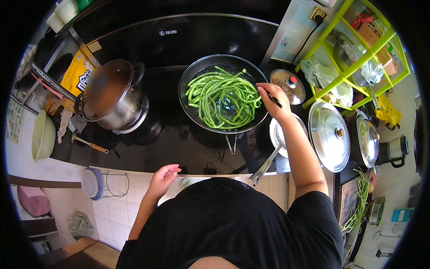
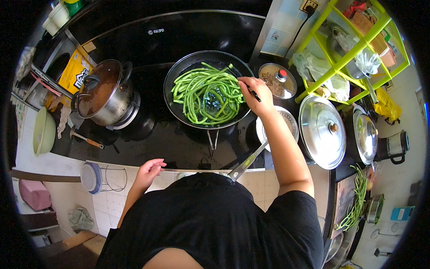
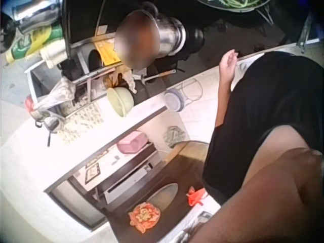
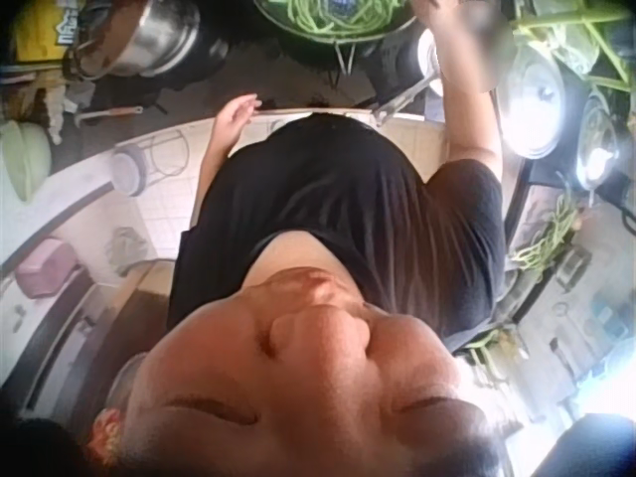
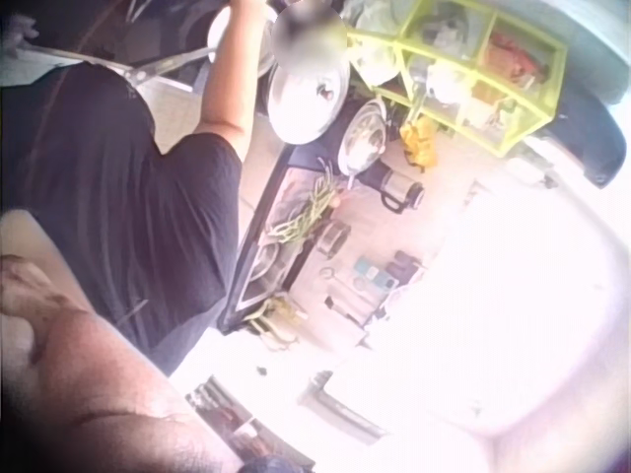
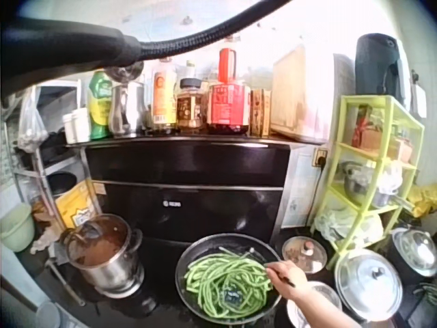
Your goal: The person washes green beans in a metal bowl at the sink, then transfers them to a wok on the stove. They stir the beans with chopsticks while they cook in boiling water, occasionally lifting the lid to check progress. The person also wipes the stovetop with a cloth during the process.
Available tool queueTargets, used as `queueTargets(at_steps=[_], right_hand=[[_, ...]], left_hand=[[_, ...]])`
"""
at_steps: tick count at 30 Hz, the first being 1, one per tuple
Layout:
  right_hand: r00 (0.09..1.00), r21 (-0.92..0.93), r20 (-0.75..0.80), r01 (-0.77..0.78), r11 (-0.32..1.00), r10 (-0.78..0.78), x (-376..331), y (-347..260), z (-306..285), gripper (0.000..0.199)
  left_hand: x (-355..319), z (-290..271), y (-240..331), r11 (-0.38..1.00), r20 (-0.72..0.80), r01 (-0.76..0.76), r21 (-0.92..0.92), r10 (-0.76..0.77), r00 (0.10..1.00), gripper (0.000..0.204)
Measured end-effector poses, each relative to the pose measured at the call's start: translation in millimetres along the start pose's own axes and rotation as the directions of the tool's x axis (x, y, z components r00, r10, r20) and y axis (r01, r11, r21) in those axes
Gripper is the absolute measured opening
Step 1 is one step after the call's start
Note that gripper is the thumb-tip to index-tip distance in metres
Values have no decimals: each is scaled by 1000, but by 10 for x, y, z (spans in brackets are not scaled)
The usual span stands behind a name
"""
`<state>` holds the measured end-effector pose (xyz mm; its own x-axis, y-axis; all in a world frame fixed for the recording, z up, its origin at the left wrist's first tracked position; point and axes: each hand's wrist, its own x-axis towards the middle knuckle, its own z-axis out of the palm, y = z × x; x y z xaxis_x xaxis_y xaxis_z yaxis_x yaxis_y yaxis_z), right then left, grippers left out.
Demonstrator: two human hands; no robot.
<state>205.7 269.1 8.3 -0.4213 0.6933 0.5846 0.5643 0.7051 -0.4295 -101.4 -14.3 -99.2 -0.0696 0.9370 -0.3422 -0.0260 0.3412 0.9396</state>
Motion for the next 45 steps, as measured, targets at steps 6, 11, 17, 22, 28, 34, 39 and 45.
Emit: queueTargets(at_steps=[6, 11, 17, 22, 28, 34, 39, 45], right_hand=[[981, -153, 3, -192, 969, 195, -152, -44, -171, 17], [996, -30, 0, 86, 996, -86, -167, -390, -169, 12], [965, 109, 175, 179, 978, -196, -224, -438, 47, 9], [968, 76, 225, 96, 993, -111, -317, -416, 25, 8], [981, 147, 182, -96, 985, 69, -218, -396, -50, 13], [987, 7, -38, -154, 988, 154, -300, -160, -86, 24], [987, 82, 140, -89, 993, 77, -379, -280, 25, 20], [981, 103, 180, 51, 993, -69, -380, -388, -25, 14]], left_hand=[[-4, -6, -13, 1000, -17, -20, -9, 20, 1000, 28], [-24, 23, -118, 999, 2, -26, -35, 26, 1000, 27], [5, 38, -42, 998, 12, -47, -42, 48, 999, 28], [-28, 19, -59, 998, -17, -40, -45, 40, 999, 28], [-100, -11, -86, 999, -35, -37, -39, 36, 999, 28], [-131, -28, -181, 999, -31, -18, -38, 17, 999, 29], [-102, 4, -92, 999, -20, -18, -44, 17, 1000, 28], [-32, 31, -96, 999, 15, -33, -29, 33, 999, 30]])
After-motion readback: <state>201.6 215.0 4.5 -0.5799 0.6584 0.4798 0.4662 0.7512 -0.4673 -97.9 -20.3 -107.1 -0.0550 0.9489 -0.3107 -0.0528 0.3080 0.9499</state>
